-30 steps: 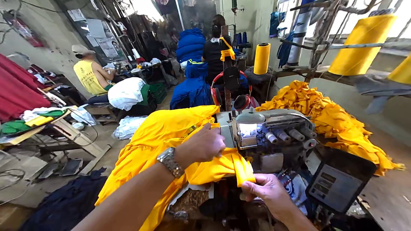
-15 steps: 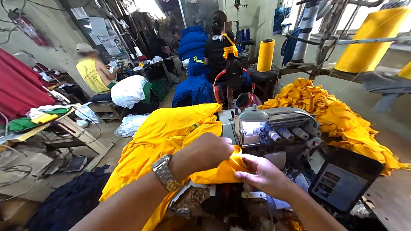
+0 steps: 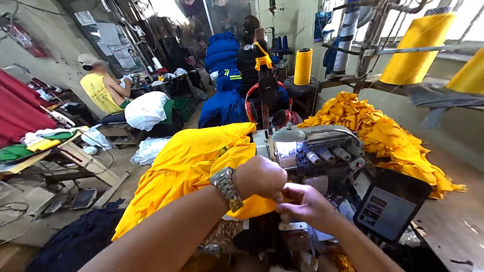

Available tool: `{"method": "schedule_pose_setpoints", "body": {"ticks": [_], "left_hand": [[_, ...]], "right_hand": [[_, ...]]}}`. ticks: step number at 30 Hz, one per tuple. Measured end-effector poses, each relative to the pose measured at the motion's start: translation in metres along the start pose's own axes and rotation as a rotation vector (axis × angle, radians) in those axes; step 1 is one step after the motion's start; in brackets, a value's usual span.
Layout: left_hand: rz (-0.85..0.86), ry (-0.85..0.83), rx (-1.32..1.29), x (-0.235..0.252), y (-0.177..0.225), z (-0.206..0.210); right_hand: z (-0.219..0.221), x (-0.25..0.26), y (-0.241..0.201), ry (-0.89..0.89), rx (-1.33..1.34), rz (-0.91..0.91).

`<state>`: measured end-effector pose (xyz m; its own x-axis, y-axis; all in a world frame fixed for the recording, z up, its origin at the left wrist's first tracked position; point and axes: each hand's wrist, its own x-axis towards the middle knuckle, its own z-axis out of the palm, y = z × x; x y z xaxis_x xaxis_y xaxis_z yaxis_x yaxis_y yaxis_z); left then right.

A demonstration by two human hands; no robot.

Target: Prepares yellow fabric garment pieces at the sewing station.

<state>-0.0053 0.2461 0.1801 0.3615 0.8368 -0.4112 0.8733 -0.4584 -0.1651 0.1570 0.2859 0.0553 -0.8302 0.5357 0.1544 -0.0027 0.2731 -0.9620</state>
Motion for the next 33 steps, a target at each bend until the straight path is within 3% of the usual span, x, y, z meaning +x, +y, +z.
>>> {"method": "schedule_pose_setpoints", "body": {"ticks": [14, 20, 26, 29, 31, 33], "left_hand": [[0.029, 0.033, 0.071, -0.018, -0.001, -0.009], [0.031, -0.025, 0.084, -0.022, 0.004, -0.014], [0.005, -0.053, 0.094, -0.027, 0.014, -0.020], [0.036, -0.070, 0.113, -0.023, 0.017, -0.026], [0.082, -0.049, 0.126, -0.015, 0.012, -0.022], [0.094, -0.049, 0.126, -0.004, 0.003, -0.013]], "right_hand": [[-0.009, 0.007, 0.004, 0.238, -0.002, -0.183], [-0.011, 0.015, 0.020, 0.282, -0.271, -0.362], [-0.020, 0.020, 0.010, 0.095, -0.379, -0.271], [-0.016, 0.018, 0.000, -0.098, -0.230, -0.076], [-0.009, 0.009, 0.006, -0.158, -0.141, -0.060], [0.004, -0.006, 0.024, -0.109, -0.104, -0.112]]}}
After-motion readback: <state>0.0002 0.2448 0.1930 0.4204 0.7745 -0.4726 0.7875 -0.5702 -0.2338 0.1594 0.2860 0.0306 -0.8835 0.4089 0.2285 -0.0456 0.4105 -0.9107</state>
